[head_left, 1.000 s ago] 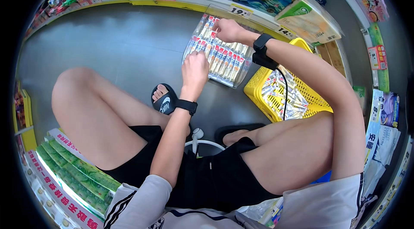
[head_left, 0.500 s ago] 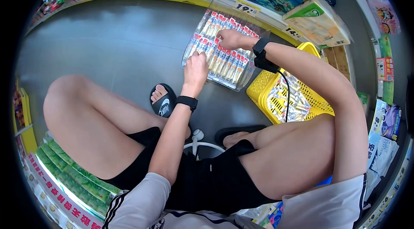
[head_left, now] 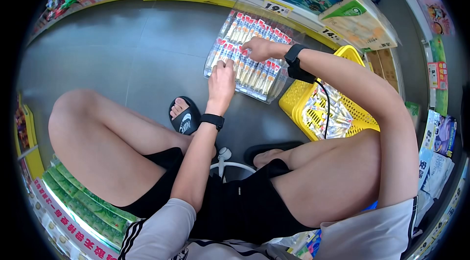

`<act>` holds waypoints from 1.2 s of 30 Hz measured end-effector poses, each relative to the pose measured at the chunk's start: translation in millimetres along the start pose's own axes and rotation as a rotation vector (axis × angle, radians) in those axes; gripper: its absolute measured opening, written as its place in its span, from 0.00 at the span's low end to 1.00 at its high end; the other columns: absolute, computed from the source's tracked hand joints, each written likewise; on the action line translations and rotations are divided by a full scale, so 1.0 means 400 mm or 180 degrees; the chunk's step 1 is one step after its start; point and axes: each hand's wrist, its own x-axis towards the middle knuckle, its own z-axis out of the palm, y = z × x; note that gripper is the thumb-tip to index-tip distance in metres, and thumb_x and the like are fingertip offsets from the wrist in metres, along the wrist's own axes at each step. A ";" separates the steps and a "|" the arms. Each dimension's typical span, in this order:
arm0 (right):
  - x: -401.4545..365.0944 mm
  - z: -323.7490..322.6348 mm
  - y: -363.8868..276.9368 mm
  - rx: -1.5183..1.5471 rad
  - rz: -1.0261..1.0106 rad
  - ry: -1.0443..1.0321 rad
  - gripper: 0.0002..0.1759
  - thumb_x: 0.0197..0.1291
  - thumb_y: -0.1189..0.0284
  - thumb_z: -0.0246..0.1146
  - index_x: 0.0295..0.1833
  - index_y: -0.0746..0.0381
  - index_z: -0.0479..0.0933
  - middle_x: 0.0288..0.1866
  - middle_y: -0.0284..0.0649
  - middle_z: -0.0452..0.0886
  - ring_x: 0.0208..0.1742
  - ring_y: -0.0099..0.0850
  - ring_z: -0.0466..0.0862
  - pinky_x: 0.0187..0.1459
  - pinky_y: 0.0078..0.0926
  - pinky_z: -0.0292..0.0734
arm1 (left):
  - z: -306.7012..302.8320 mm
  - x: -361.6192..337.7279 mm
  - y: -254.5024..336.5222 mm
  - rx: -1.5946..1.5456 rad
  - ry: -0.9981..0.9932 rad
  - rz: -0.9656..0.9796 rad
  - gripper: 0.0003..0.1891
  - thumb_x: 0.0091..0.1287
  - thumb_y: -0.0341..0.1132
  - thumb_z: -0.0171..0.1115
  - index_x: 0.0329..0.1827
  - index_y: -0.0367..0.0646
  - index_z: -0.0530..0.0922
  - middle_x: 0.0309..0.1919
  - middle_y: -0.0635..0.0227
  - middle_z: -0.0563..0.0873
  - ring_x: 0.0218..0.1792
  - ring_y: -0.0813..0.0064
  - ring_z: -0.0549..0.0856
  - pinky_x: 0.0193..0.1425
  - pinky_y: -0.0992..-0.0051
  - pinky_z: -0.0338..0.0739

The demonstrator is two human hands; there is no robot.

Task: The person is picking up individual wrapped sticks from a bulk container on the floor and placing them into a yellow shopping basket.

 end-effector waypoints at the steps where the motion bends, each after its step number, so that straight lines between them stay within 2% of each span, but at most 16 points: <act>1: 0.000 -0.001 0.000 0.0012 -0.0013 -0.0048 0.35 0.55 0.80 0.56 0.72 0.59 0.76 0.66 0.57 0.78 0.69 0.51 0.76 0.68 0.42 0.73 | 0.002 -0.001 0.002 0.0024 0.0081 0.0083 0.19 0.64 0.30 0.70 0.57 0.41 0.78 0.45 0.50 0.83 0.49 0.45 0.85 0.51 0.50 0.81; 8: -0.002 -0.013 -0.003 -0.0065 0.0021 -0.0026 0.33 0.53 0.78 0.58 0.69 0.59 0.78 0.65 0.57 0.78 0.68 0.52 0.77 0.68 0.42 0.73 | 0.015 -0.001 0.007 0.0023 -0.0015 0.0104 0.22 0.62 0.30 0.73 0.58 0.41 0.77 0.47 0.51 0.82 0.51 0.47 0.85 0.51 0.51 0.82; 11: -0.024 -0.016 0.000 -0.0285 -0.0231 0.0535 0.27 0.58 0.72 0.60 0.65 0.62 0.82 0.61 0.54 0.84 0.66 0.49 0.81 0.65 0.41 0.76 | 0.018 -0.002 0.010 0.0123 -0.0013 0.0135 0.23 0.61 0.29 0.73 0.58 0.41 0.76 0.48 0.51 0.82 0.51 0.47 0.85 0.52 0.52 0.83; 19: -0.131 -0.030 0.001 0.0039 -0.0276 0.0895 0.26 0.55 0.75 0.61 0.61 0.65 0.83 0.62 0.54 0.83 0.67 0.48 0.80 0.66 0.41 0.76 | -0.017 -0.011 0.052 0.0403 0.0087 0.0142 0.19 0.65 0.29 0.68 0.58 0.37 0.76 0.49 0.49 0.81 0.53 0.46 0.83 0.53 0.51 0.82; 21: -0.180 -0.037 -0.007 0.0138 -0.0199 0.0905 0.26 0.55 0.77 0.59 0.62 0.63 0.83 0.62 0.53 0.84 0.66 0.47 0.81 0.66 0.40 0.76 | -0.028 -0.012 0.067 0.0316 0.0202 0.0285 0.16 0.65 0.28 0.66 0.56 0.37 0.77 0.48 0.49 0.82 0.52 0.46 0.83 0.53 0.51 0.81; 23: -0.239 -0.045 -0.012 0.0080 0.0152 0.0807 0.27 0.55 0.78 0.58 0.62 0.61 0.83 0.61 0.51 0.85 0.65 0.46 0.83 0.67 0.40 0.75 | -0.040 -0.013 0.094 0.0223 0.0308 0.0429 0.14 0.66 0.26 0.64 0.54 0.36 0.79 0.47 0.49 0.83 0.50 0.47 0.84 0.52 0.52 0.81; 24: -0.254 -0.037 0.001 0.0093 0.0108 0.1081 0.23 0.55 0.78 0.58 0.58 0.61 0.85 0.55 0.50 0.88 0.59 0.47 0.85 0.62 0.40 0.79 | -0.050 -0.015 0.113 -0.0135 0.0327 0.0540 0.12 0.66 0.25 0.63 0.51 0.36 0.80 0.44 0.49 0.84 0.49 0.47 0.85 0.52 0.53 0.80; 26: -0.290 -0.019 0.028 0.0274 -0.0050 0.1355 0.21 0.56 0.77 0.59 0.55 0.61 0.86 0.52 0.50 0.88 0.57 0.47 0.86 0.59 0.40 0.80 | -0.067 -0.024 0.156 -0.0738 0.0522 0.0818 0.08 0.67 0.23 0.61 0.46 0.35 0.83 0.39 0.52 0.86 0.43 0.50 0.87 0.49 0.57 0.80; 28: -0.350 -0.004 0.027 0.0525 -0.0350 0.1921 0.14 0.57 0.75 0.59 0.47 0.63 0.86 0.45 0.51 0.88 0.49 0.47 0.88 0.49 0.40 0.83 | -0.092 -0.033 0.208 -0.0968 0.0502 0.1004 0.08 0.67 0.22 0.60 0.46 0.34 0.84 0.39 0.52 0.87 0.42 0.50 0.87 0.49 0.59 0.81; 30: -0.413 0.010 0.029 0.0595 -0.0502 0.2119 0.13 0.59 0.76 0.60 0.46 0.63 0.86 0.44 0.50 0.88 0.47 0.45 0.87 0.48 0.38 0.82 | -0.120 -0.045 0.261 -0.1267 0.0473 0.1187 0.07 0.68 0.22 0.60 0.44 0.33 0.85 0.40 0.52 0.89 0.39 0.53 0.89 0.46 0.63 0.82; 32: -0.457 0.041 0.049 0.0625 -0.0978 0.2638 0.10 0.60 0.75 0.61 0.44 0.65 0.84 0.38 0.48 0.86 0.40 0.40 0.86 0.44 0.37 0.80 | -0.158 -0.062 0.327 -0.1434 0.0355 0.1268 0.07 0.68 0.22 0.58 0.43 0.32 0.84 0.40 0.51 0.88 0.41 0.49 0.87 0.49 0.59 0.81; 33: -0.485 0.056 0.055 0.0642 -0.0942 0.2666 0.10 0.60 0.75 0.61 0.44 0.65 0.84 0.38 0.48 0.86 0.40 0.40 0.86 0.44 0.37 0.80 | -0.174 -0.069 0.355 -0.1601 0.0254 0.1305 0.08 0.67 0.22 0.57 0.43 0.31 0.84 0.39 0.49 0.87 0.43 0.46 0.86 0.52 0.56 0.79; 34: -0.518 0.076 0.056 0.0587 -0.0957 0.3005 0.08 0.59 0.75 0.61 0.42 0.66 0.83 0.36 0.48 0.85 0.39 0.41 0.85 0.44 0.38 0.80 | -0.187 -0.074 0.377 -0.1460 0.0310 0.1527 0.07 0.71 0.26 0.62 0.44 0.32 0.84 0.41 0.52 0.89 0.40 0.53 0.88 0.46 0.63 0.82; 36: -0.580 0.111 0.059 0.0318 -0.0823 0.3591 0.06 0.58 0.75 0.61 0.36 0.67 0.81 0.32 0.49 0.81 0.37 0.46 0.84 0.43 0.42 0.80 | -0.210 -0.095 0.433 -0.1406 0.0119 0.1685 0.08 0.71 0.28 0.62 0.44 0.31 0.84 0.40 0.51 0.88 0.39 0.52 0.88 0.45 0.62 0.82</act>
